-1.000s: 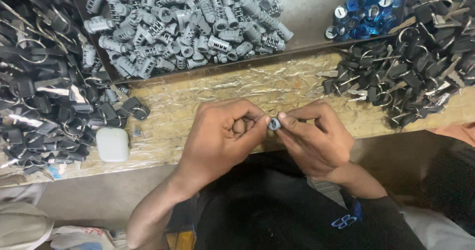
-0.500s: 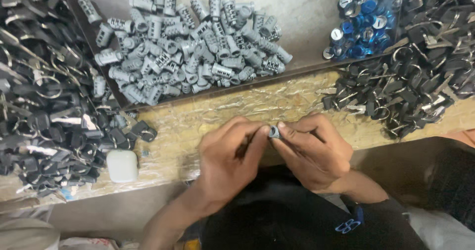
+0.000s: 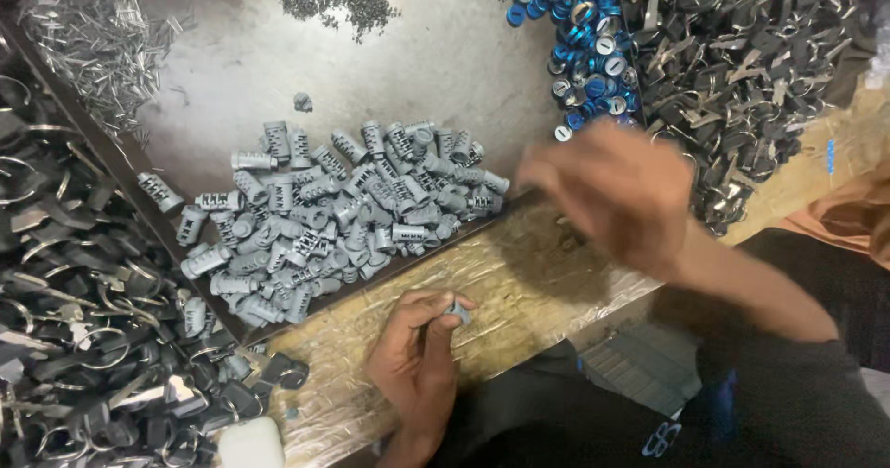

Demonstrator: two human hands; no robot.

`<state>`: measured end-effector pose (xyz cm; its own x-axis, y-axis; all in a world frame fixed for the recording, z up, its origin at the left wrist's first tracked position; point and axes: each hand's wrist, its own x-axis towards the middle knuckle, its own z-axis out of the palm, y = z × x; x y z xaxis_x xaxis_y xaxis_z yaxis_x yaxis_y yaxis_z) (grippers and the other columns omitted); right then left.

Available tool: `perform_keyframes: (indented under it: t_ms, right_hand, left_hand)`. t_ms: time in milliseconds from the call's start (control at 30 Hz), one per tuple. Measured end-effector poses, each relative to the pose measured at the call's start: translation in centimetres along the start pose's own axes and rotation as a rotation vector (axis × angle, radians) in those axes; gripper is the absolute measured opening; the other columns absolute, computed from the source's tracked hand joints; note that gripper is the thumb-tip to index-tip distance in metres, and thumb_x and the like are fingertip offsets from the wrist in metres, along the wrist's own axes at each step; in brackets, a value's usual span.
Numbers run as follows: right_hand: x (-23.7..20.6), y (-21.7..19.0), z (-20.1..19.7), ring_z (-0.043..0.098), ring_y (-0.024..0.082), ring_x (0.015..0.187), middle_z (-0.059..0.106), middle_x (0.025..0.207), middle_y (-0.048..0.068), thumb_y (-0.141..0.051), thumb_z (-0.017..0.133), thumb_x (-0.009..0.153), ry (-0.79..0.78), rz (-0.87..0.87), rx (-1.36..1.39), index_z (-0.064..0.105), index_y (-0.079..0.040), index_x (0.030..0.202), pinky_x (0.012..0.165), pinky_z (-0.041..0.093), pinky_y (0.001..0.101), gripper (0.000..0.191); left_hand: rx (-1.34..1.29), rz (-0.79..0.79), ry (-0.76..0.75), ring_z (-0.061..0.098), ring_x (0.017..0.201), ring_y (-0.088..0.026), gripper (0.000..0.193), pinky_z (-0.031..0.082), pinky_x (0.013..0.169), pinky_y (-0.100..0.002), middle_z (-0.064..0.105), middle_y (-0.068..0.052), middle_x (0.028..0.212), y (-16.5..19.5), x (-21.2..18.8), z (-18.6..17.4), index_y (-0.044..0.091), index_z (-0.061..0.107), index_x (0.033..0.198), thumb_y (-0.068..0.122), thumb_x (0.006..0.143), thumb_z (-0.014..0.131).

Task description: The person sits at a workbench assembling plastic key heads onto key blanks. They pick a gray plastic key head from a tray, insert a metal key blank into it, press a blue cap piece onto the head, and place the finished key onto a pile, repeating this cycle.

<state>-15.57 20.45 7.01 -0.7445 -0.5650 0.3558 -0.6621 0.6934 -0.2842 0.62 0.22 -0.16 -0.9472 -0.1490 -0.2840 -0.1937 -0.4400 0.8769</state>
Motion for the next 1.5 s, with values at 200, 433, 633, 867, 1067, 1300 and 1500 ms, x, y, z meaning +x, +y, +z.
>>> perform_keyframes:
  t_ms: [200,433,633,867,1067,1300,1500]
  right_hand:
    - [6.8,6.0,2.6,0.067,0.031,0.090,0.067,0.090,0.011,-0.010,0.083,0.101,-0.193,0.041,-0.345,0.074,-0.002,0.094,0.078,0.054,0.0405,0.014]
    - [4.7,3.7,2.9,0.066,0.035,0.085,0.067,0.096,0.014,-0.012,0.070,0.105,-0.209,0.179,-0.178,0.072,0.000,0.104,0.074,0.053,0.0435,0.012]
    - [4.9,5.4,6.0,0.066,0.039,0.079,0.066,0.090,0.017,-0.021,0.076,0.103,-0.234,0.247,-0.362,0.070,-0.001,0.095,0.065,0.052,0.0478,0.022]
    - [-0.4,-3.5,-0.5,0.066,0.031,0.085,0.064,0.097,0.015,0.007,0.061,0.085,-0.167,-0.029,0.241,0.062,0.003,0.115,0.068,0.056,0.0401,0.031]
    - [-9.3,-8.7,0.3,0.060,0.023,0.067,0.062,0.087,0.011,0.006,0.076,0.087,-0.066,0.029,0.456,0.061,0.013,0.121,0.055,0.048,0.0354,0.038]
    - [-12.9,-7.9,0.1,0.065,0.021,0.073,0.064,0.088,0.009,-0.012,0.085,0.094,-0.118,-0.046,0.835,0.061,0.018,0.125,0.060,0.053,0.0331,0.050]
    - [-15.0,-7.2,3.1,0.063,0.016,0.068,0.063,0.079,0.007,-0.012,0.083,0.086,0.285,-0.237,0.191,0.067,0.016,0.107,0.055,0.054,0.0312,0.038]
  left_hand:
    - [-0.052,0.102,-0.036,0.068,0.087,-0.019,0.013,0.056,0.079,-0.029,0.071,-0.017,0.098,-0.7,-0.5,-0.3,-0.004,0.065,0.110,-0.009,0.099,0.063]
    - [-0.017,0.091,-0.015,0.071,0.082,-0.019,0.010,0.058,0.073,-0.028,0.074,-0.017,0.092,-0.5,-0.4,-0.2,-0.005,0.065,0.106,-0.009,0.098,0.063]
    - [0.023,0.048,0.005,0.071,0.084,-0.021,0.012,0.056,0.077,-0.029,0.074,-0.019,0.093,-0.5,-1.0,-0.3,-0.007,0.065,0.107,-0.011,0.097,0.061]
    - [0.057,0.072,0.035,0.071,0.086,-0.021,0.013,0.057,0.080,-0.029,0.074,-0.019,0.094,-1.3,-1.8,-0.8,-0.011,0.067,0.107,-0.012,0.094,0.066]
    - [0.371,0.034,-0.089,0.070,0.077,-0.016,0.011,0.055,0.070,-0.024,0.076,-0.014,0.089,0.4,-2.6,0.1,-0.006,0.072,0.097,-0.012,0.088,0.074]
    - [-0.033,-0.617,-0.263,0.072,0.068,-0.018,0.018,0.056,0.061,-0.026,0.073,-0.013,0.084,1.0,-2.1,-1.7,-0.006,0.068,0.100,-0.013,0.083,0.066]
    - [0.175,-0.464,-0.474,0.062,0.073,-0.016,0.015,0.046,0.066,-0.024,0.068,-0.012,0.085,2.3,-0.6,4.0,-0.012,0.078,0.102,-0.006,0.088,0.076]
